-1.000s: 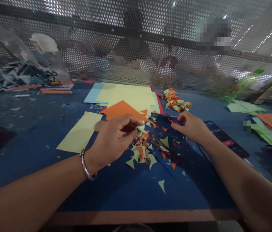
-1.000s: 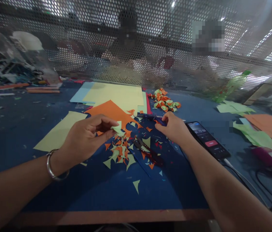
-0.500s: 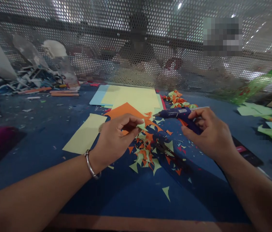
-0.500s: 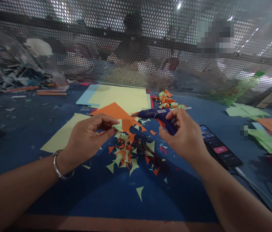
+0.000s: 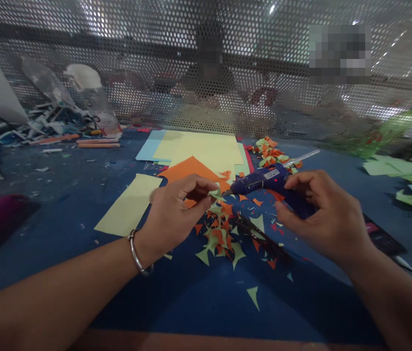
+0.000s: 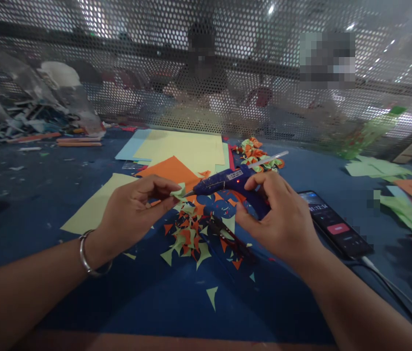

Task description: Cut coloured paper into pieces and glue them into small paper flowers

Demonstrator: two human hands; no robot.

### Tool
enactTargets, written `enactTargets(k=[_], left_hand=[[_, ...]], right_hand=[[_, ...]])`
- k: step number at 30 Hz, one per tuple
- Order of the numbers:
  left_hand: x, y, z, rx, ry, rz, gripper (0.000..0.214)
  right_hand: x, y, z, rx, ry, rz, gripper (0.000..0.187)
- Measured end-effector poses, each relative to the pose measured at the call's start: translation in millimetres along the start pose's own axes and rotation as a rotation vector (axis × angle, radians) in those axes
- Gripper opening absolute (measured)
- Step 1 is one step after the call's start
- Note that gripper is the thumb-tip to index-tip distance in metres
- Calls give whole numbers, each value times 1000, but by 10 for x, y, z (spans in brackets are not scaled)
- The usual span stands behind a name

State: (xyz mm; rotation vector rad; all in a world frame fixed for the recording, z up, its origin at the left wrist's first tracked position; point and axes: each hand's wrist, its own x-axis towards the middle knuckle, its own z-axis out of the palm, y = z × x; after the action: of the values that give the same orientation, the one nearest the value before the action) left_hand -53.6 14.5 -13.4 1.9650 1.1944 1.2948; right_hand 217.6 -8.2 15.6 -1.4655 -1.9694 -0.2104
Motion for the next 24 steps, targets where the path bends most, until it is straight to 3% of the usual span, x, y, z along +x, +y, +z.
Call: enactTargets(k=[10,24], left_hand=[[-3,11,-6,6,-14,7,14],[24,43,-31,-59,33,-16,13]], right_hand=[[28,-38,11,60,-15,62,26],[76,-100,72,660,-36,456,50]])
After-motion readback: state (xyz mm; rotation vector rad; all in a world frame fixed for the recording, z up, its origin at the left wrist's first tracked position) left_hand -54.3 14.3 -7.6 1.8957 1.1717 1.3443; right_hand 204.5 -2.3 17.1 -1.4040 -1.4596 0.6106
